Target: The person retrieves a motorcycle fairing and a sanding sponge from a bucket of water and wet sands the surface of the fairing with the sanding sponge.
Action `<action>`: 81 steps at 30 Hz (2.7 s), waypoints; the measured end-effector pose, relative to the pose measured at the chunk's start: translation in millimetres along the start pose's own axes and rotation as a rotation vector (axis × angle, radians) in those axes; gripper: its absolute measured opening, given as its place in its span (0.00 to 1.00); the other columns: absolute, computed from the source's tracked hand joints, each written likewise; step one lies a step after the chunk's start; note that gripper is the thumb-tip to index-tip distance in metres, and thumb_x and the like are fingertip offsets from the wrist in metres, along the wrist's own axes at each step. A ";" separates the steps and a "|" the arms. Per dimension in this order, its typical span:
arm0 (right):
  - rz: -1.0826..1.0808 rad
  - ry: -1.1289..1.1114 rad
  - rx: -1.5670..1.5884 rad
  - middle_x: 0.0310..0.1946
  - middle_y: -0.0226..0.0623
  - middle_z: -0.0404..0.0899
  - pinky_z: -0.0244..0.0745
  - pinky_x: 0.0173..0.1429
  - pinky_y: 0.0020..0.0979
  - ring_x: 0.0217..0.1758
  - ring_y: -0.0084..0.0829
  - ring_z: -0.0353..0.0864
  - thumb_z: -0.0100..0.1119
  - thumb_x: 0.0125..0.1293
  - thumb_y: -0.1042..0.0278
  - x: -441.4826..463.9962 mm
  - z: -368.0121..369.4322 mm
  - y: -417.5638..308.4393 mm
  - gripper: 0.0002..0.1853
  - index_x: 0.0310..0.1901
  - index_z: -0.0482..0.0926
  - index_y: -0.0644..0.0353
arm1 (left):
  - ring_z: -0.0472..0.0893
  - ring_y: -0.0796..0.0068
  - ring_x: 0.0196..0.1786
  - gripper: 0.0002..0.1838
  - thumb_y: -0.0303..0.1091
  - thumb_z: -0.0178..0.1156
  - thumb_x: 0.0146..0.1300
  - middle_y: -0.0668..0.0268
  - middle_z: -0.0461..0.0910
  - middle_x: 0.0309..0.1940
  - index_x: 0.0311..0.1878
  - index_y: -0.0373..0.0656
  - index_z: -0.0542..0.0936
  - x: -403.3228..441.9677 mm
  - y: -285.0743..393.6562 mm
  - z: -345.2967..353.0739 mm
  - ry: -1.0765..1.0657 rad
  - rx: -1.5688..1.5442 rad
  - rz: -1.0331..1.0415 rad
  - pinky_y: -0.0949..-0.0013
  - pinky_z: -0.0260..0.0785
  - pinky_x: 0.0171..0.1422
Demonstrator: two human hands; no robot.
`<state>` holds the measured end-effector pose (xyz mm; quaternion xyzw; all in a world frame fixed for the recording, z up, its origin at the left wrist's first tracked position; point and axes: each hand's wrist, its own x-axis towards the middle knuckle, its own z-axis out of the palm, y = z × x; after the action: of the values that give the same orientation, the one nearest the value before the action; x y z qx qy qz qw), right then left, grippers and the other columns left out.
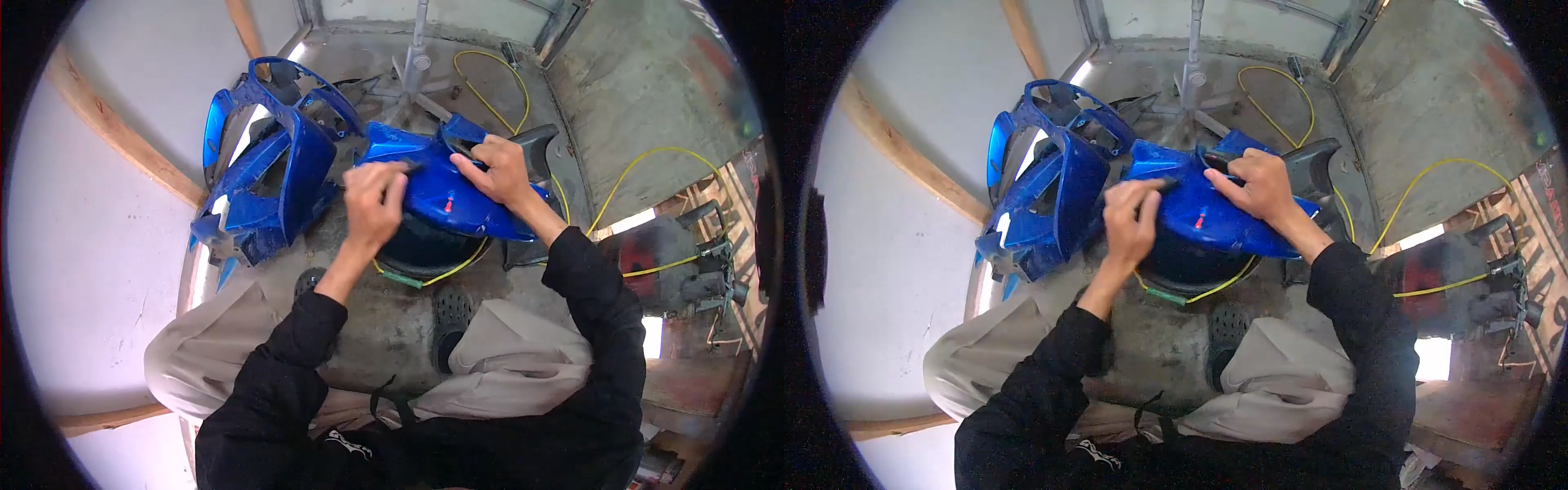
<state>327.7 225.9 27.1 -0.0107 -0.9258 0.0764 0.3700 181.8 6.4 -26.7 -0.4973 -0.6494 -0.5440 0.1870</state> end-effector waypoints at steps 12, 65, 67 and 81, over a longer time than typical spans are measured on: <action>0.010 -0.022 -0.014 0.17 0.42 0.75 0.69 0.30 0.46 0.23 0.42 0.74 0.77 0.66 0.50 0.0 -2.8 1.2 0.28 0.16 0.78 0.59 | 0.84 0.61 0.42 0.06 0.29 0.66 0.71 0.63 0.86 0.35 0.37 0.40 0.86 -1.1 -15.2 3.0 0.121 0.028 0.037 0.57 0.64 0.59; -0.030 -0.049 0.021 0.18 0.43 0.76 0.72 0.31 0.46 0.25 0.44 0.77 0.73 0.70 0.54 -9.6 -6.8 0.0 0.24 0.19 0.80 0.58 | 0.88 0.58 0.41 0.06 0.23 0.64 0.65 0.58 0.91 0.38 0.36 0.38 0.89 9.1 12.9 12.5 -0.034 -0.217 -0.066 0.59 0.76 0.55; -0.030 -0.043 0.036 0.18 0.43 0.76 0.71 0.31 0.47 0.25 0.44 0.77 0.73 0.70 0.54 -8.1 -5.5 -2.0 0.24 0.19 0.80 0.58 | 0.89 0.59 0.41 0.05 0.22 0.64 0.62 0.60 0.91 0.37 0.36 0.37 0.89 7.9 41.4 1.6 -0.081 -0.312 0.086 0.59 0.76 0.55; -0.033 -0.007 0.012 0.17 0.42 0.75 0.69 0.29 0.47 0.24 0.44 0.76 0.74 0.68 0.53 -6.5 -7.2 -7.2 0.25 0.17 0.78 0.57 | 0.85 0.57 0.36 0.04 0.22 0.66 0.62 0.58 0.87 0.31 0.31 0.38 0.86 5.6 30.1 9.1 0.039 -0.175 -0.128 0.56 0.73 0.47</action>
<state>337.6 219.3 28.9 0.0070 -0.9267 0.0762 0.3680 207.6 14.4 -9.7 -0.4587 -0.6262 -0.6190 0.1201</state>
